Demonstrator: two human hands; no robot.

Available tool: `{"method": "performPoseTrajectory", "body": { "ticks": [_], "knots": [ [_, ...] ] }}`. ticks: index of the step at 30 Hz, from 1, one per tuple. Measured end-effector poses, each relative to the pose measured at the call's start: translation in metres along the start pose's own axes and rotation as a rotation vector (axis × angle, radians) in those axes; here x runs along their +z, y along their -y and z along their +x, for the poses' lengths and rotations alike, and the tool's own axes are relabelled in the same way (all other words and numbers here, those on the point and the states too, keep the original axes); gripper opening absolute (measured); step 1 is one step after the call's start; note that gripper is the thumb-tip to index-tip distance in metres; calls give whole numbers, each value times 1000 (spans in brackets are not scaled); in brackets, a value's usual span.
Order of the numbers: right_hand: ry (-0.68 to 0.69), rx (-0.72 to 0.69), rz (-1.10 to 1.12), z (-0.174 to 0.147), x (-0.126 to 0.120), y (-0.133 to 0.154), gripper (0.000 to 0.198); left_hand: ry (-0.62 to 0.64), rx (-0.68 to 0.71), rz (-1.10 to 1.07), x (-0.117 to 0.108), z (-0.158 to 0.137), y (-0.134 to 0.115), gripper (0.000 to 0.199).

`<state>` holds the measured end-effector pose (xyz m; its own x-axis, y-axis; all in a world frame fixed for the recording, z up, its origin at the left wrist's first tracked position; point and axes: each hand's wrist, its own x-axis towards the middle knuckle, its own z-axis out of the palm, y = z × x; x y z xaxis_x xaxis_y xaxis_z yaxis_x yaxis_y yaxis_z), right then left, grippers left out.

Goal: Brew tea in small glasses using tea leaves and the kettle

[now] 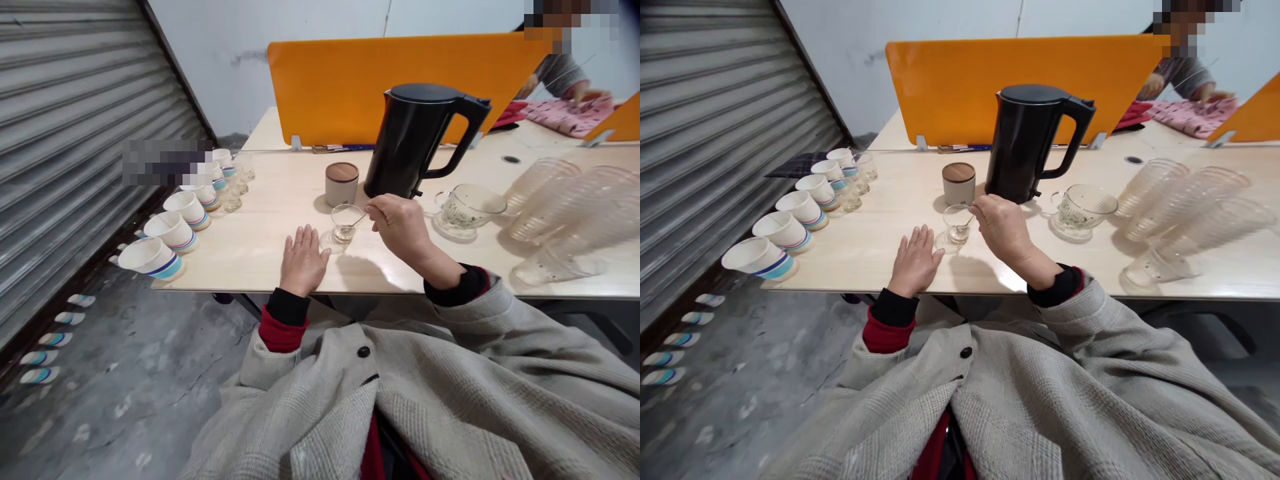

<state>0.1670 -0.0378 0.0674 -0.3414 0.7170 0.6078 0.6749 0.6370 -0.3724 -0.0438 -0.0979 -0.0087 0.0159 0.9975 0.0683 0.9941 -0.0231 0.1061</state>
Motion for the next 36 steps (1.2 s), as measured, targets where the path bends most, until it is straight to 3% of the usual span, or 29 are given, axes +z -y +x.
{"method": "performPoseTrajectory", "body": {
  "ticks": [7,12,16,21,28,33,36],
  "knots": [
    [-130,85,113,-3,-16,3,22,-3,-3,4,1,0,1,69],
    [-335,187,254,-10,-42,0,17,-27,-1,-9,2,-1,1,66],
    [-558,252,284,-17,-65,-24,14,-17,-6,-6,2,-1,1,67],
    [-747,299,33,-31,-100,-63,21,15,-14,5,-1,0,0,68],
    [-661,396,-447,-55,-120,-120,26,36,-20,10,-3,1,0,69],
    [-484,579,-526,-58,-111,-144,22,42,-25,35,-4,0,-1,69],
    [-453,579,-580,-59,-106,-155,23,48,-27,40,-4,0,-1,69]
  ]
}}
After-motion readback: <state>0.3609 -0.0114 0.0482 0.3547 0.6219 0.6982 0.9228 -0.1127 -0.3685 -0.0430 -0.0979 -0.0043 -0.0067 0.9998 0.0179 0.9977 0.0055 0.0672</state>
